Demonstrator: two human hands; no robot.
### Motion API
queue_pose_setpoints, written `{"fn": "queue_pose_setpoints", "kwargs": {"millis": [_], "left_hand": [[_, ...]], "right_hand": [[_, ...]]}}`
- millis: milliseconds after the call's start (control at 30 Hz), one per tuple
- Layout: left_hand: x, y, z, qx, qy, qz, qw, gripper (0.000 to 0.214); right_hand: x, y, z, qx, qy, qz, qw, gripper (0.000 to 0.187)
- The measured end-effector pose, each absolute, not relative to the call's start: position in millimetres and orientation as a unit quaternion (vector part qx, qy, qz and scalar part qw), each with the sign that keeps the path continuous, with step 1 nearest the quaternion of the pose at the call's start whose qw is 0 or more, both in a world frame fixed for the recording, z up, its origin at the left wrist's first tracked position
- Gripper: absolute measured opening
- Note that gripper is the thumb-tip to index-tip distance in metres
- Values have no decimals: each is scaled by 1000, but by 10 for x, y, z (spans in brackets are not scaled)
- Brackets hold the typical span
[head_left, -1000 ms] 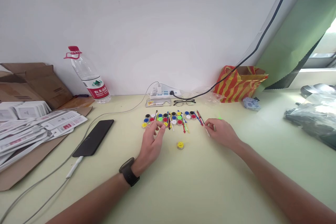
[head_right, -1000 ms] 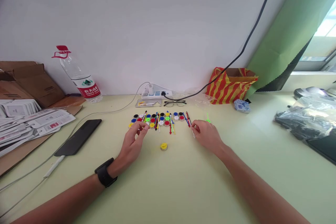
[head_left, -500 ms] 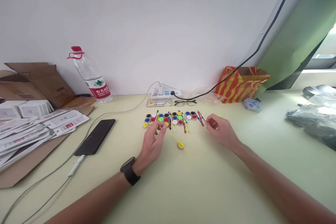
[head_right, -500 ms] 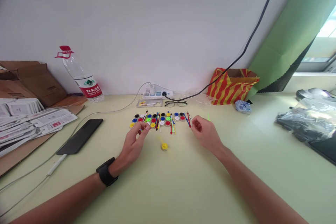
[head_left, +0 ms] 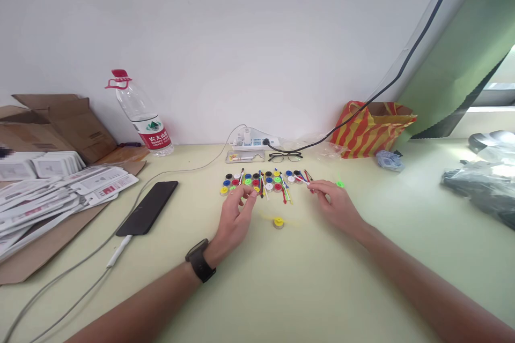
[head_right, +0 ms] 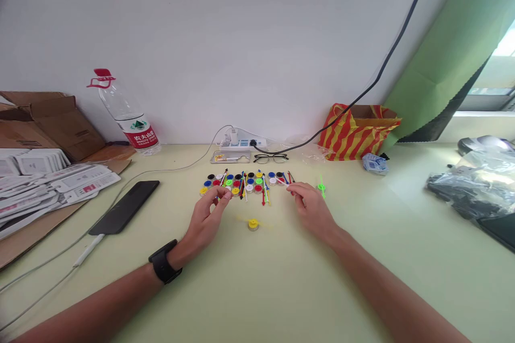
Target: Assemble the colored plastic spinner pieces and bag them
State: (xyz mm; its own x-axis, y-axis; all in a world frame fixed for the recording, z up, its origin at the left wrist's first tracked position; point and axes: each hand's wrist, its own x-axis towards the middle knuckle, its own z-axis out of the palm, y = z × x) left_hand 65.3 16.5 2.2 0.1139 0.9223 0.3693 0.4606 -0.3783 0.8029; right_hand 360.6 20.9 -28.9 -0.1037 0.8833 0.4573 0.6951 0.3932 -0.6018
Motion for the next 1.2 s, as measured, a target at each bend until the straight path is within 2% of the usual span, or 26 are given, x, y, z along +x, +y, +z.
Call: {"fn": "queue_pose_setpoints", "kwargs": {"millis": [233, 433, 867, 1033, 1200], "left_hand": [[651, 167, 26, 704, 494, 444, 251, 26], [655, 175, 11, 704, 493, 444, 252, 24], [643, 169, -14, 711, 487, 443, 248, 24], [646, 171, -22, 713, 482, 444, 249, 23], [653, 167, -19, 714, 480, 443, 251, 22]], "right_hand": [[3586, 184, -302, -528, -755, 136, 365, 38], [3587, 187, -298, -529, -759, 142, 353, 37], [3553, 148, -252, -507, -775, 119, 358, 30], [3551, 166, -211, -521, -760, 103, 374, 22], [3605, 157, -109, -557, -726, 69, 397, 25]]}}
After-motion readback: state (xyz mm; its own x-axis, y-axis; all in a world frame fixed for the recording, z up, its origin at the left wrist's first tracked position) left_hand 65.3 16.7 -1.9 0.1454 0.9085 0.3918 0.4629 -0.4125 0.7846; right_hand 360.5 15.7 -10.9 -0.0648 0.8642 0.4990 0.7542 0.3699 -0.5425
